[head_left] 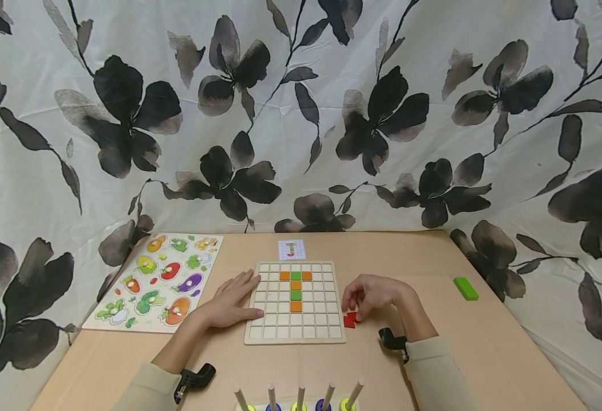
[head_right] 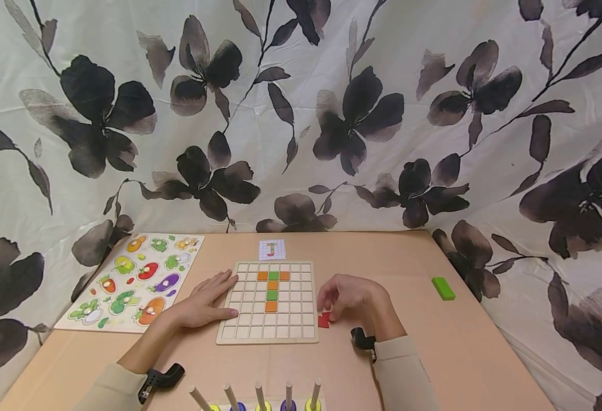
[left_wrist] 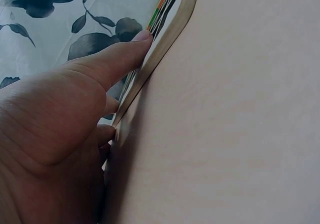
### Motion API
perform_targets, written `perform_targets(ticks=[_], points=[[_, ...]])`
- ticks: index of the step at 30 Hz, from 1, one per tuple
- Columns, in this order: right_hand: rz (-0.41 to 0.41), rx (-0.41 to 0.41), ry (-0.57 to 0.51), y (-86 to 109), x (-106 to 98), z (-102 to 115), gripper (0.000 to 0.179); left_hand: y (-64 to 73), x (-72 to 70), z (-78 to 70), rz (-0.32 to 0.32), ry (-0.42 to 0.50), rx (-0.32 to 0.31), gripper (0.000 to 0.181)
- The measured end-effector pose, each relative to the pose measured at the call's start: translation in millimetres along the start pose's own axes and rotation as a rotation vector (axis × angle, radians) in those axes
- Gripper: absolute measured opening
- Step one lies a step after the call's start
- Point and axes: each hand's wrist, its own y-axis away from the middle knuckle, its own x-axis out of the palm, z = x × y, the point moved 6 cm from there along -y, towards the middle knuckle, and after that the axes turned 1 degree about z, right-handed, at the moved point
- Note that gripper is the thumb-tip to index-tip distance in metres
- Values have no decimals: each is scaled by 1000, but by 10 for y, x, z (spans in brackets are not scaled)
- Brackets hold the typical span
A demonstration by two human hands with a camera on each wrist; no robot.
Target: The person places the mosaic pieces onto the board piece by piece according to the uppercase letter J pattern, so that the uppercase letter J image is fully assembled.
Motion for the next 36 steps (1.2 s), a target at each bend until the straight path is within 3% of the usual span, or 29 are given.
perform_targets(ticks=[14, 36], points=[[-14, 24, 76, -44, 32, -39, 23, 2, 6, -7, 5, 5, -2, 97], [-7, 19, 88, -73, 34, -40, 21, 3, -1, 3, -1, -6, -4, 97]])
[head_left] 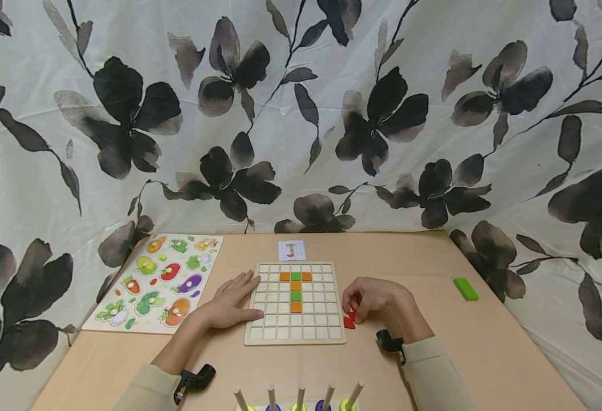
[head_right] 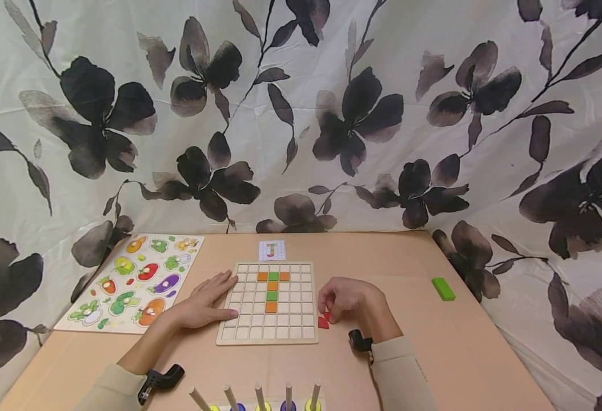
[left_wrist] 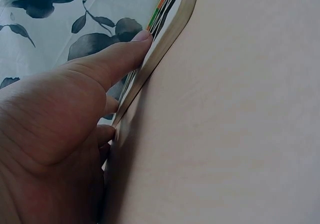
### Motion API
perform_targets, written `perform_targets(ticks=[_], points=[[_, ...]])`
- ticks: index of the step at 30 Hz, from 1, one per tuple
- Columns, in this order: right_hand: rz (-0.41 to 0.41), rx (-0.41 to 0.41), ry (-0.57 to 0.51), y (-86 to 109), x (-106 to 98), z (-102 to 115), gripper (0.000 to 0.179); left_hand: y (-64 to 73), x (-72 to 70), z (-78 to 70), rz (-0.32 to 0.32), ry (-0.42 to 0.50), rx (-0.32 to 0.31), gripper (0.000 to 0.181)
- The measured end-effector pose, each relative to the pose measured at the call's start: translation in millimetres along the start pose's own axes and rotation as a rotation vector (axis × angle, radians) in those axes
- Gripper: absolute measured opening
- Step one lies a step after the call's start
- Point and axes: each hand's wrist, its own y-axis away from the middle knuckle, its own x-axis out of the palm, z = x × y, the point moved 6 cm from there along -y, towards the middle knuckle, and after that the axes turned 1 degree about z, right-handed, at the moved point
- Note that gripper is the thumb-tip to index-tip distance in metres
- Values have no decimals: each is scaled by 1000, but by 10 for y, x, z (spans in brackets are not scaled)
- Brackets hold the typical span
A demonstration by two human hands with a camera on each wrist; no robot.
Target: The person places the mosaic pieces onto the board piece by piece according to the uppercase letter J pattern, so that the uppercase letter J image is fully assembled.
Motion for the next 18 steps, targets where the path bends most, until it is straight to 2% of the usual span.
perform_targets(ticks=[7, 18], points=[[-34, 16, 6, 6, -25, 5, 23, -1, 4, -2, -1, 1, 1, 97], [-40, 34, 29, 13, -26, 29, 23, -1, -1, -10, 1, 3, -6, 96]])
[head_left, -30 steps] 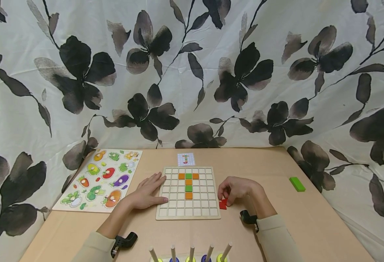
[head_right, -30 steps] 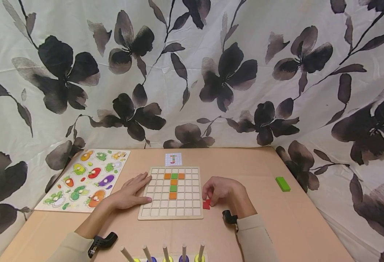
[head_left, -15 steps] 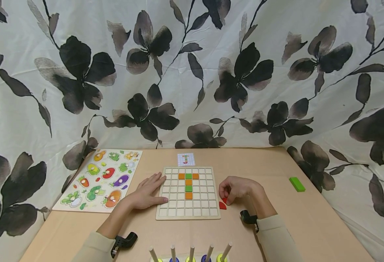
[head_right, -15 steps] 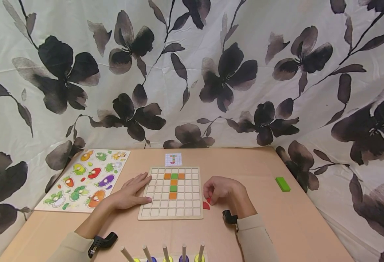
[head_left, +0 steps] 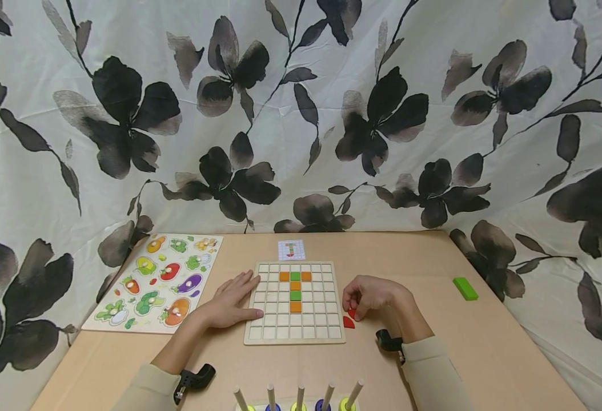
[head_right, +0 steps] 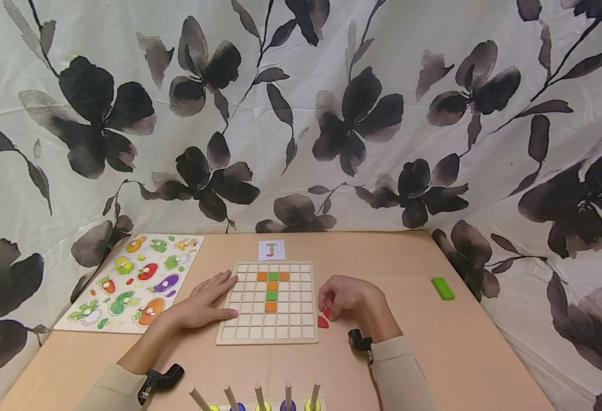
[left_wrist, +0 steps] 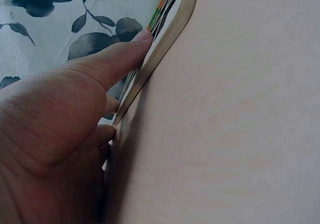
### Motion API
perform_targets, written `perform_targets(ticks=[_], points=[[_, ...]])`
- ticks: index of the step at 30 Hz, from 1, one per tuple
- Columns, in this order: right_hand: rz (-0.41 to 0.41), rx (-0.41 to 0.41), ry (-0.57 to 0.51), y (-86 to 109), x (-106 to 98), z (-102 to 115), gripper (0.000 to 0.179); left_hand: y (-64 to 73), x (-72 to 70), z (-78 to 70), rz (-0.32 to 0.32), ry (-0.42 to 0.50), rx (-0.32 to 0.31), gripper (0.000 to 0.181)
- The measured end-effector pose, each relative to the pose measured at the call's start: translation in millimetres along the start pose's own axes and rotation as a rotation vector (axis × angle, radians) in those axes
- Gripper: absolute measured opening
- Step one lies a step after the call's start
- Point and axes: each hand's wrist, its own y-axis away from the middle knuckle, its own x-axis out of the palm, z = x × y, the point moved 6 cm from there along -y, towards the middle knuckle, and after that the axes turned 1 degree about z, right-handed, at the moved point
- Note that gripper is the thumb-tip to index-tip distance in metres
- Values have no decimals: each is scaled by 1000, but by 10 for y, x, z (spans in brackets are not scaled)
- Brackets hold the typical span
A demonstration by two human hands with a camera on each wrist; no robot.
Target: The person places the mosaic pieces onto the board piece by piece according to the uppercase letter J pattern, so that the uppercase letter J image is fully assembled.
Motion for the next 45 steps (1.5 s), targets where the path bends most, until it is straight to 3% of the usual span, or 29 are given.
perform_targets(ticks=[11, 24, 29, 37, 45], points=[[-12, -11, 29, 28, 26, 89, 22, 12, 8, 6, 6, 5, 7, 95], [-67, -59, 37, 12, -88, 17, 22, 3, 1, 6, 4, -6, 9, 96], [-116, -72, 30, 51, -153, 43, 21, 8, -2, -4, 4, -3, 7, 96], [-223, -162, 101, 83, -235, 154, 13, 22, -8, -19, 7, 6, 2, 95], [-311, -234, 42, -1, -224, 330, 13, 18, -10, -18, 5, 5, 1, 95]])
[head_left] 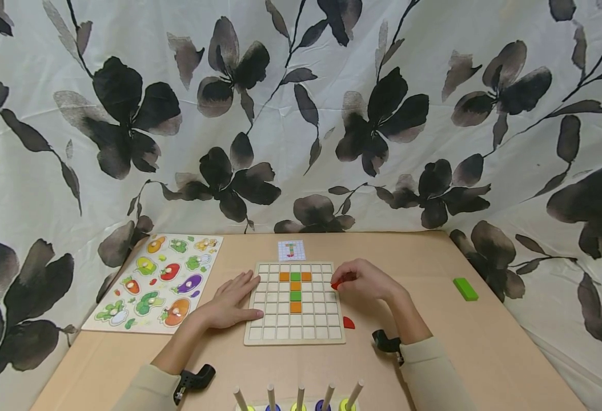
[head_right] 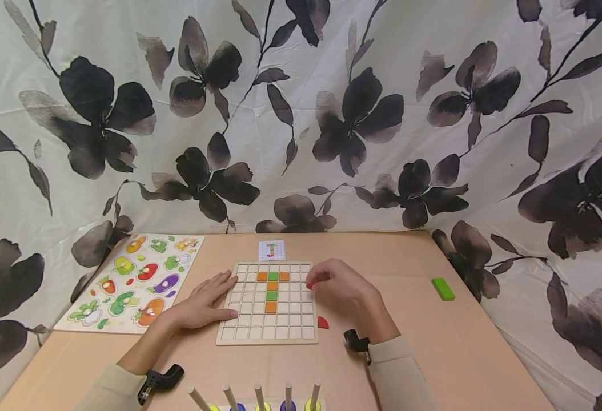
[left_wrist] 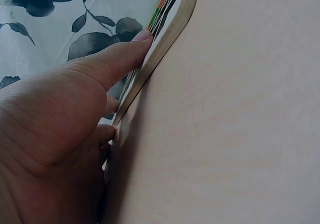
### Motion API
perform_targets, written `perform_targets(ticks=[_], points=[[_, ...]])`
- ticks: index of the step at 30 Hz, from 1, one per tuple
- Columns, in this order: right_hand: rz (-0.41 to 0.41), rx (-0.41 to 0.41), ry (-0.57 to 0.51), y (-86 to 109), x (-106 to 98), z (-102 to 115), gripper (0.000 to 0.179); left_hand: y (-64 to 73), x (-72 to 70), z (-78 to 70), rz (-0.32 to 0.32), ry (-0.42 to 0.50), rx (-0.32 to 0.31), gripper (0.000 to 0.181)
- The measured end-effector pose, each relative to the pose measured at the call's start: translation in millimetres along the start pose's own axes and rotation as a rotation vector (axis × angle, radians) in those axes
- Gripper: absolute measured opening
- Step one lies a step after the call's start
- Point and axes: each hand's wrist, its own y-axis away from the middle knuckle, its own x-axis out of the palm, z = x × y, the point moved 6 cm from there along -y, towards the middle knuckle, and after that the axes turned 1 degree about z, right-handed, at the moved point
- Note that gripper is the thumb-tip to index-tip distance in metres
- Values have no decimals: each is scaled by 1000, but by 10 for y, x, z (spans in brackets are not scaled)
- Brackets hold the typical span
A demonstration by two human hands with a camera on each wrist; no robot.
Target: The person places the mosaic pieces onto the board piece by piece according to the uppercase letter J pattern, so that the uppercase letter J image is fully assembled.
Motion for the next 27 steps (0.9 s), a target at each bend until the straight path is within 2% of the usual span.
perform_targets(ticks=[8, 18, 27], points=[[-62, -26, -16, -104, 86, 80, 16, 2, -3, -9, -2, -3, 1, 95], [-38, -85, -24, -251, 285, 244, 21, -1, 6, 4, -5, 0, 1, 95], [-27, -82, -31, -315, 466, 309, 17, 1, 3, 6, -3, -5, -2, 95]])
